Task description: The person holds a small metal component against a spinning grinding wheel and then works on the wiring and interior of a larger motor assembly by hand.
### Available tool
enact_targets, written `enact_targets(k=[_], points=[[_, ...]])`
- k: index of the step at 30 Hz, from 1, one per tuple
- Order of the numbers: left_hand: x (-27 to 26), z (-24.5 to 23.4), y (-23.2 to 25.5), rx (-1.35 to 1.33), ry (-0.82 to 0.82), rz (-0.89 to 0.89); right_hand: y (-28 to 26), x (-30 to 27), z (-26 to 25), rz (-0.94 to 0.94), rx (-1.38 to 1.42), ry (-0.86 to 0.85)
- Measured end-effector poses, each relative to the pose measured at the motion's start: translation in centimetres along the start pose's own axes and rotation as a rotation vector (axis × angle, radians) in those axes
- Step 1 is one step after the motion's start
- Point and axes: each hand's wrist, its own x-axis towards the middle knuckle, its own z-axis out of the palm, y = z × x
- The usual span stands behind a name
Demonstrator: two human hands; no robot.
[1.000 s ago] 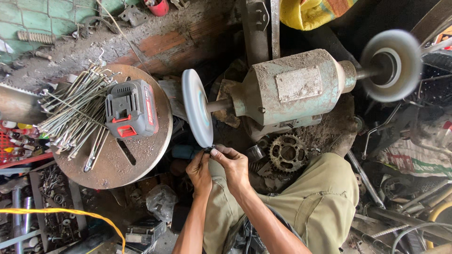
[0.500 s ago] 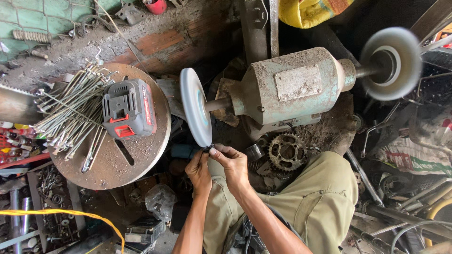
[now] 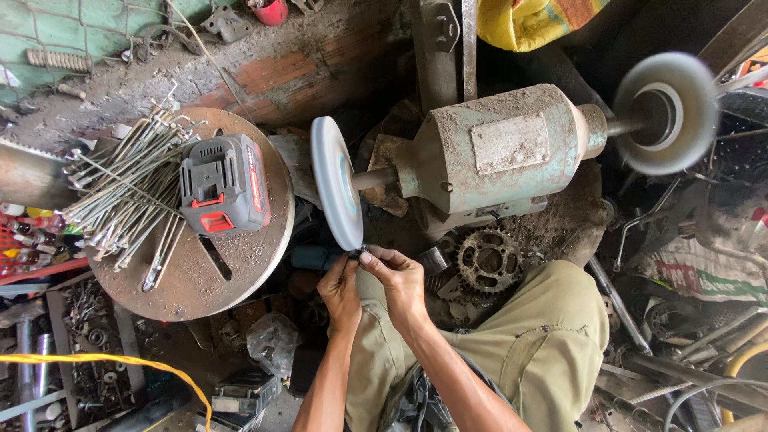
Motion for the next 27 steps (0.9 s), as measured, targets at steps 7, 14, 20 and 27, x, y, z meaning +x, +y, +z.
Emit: enact_targets(k=[7,14,20,27], points=[[0.4,0.3,2.5,-0.004,-0.030,0.010,-1.4,-0.9,0.2,-0.011,0.028,-0.011],[-2.0,0.0,15.6,0.137,-0.275,0.188,-7.9,-6.8,-5.2,-0.067,-0.382,-0.188],[-6.6,2.1,21.0,0.084,-0.449,0.446,-8.8,-10.9,-14.3,-0.147,-0.344,-0.355],[-9.6,2.3,21.4,0.045,-0.616,0.290,-10.4,-12.1,-19.6,-0.037,-0.072,-0.519]])
